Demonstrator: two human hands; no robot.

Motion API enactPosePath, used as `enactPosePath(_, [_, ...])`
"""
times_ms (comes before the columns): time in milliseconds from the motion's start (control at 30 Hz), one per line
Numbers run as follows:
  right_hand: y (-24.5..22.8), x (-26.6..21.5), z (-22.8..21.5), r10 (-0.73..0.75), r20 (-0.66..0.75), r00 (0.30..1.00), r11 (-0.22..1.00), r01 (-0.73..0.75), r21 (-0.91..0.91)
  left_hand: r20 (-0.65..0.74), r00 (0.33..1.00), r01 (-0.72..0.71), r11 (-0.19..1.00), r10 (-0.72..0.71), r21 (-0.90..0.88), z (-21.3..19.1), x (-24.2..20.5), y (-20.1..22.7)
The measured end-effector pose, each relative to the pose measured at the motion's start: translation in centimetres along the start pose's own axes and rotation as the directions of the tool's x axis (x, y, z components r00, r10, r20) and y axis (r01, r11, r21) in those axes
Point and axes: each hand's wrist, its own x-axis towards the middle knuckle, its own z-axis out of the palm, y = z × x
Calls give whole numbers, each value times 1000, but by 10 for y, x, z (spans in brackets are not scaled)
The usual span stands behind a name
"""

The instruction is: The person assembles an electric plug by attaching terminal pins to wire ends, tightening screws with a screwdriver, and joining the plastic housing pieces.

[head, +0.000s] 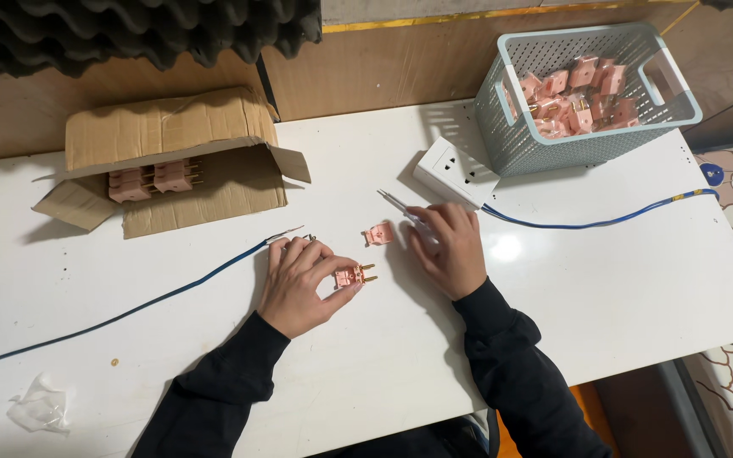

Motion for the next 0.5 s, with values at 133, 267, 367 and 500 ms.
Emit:
enactPosePath(133, [-4,2,-2,92,7,996,994,-91,-55,35,999,24,1000,-23,-7,-2,3,3])
enactPosePath(267, [7,0,10,187,30,982,977,-183,-111,40,998,49,999,-49,3,-3,4,7])
enactPosePath(367, [13,-3,12,240,26,970,966,-236,-109,40,998,51,999,-51,5,-2,4,8])
enactPosePath(500, [2,5,4,241,-63,968,970,-240,21,-3,1000,9,1000,-9,15,0,5,7])
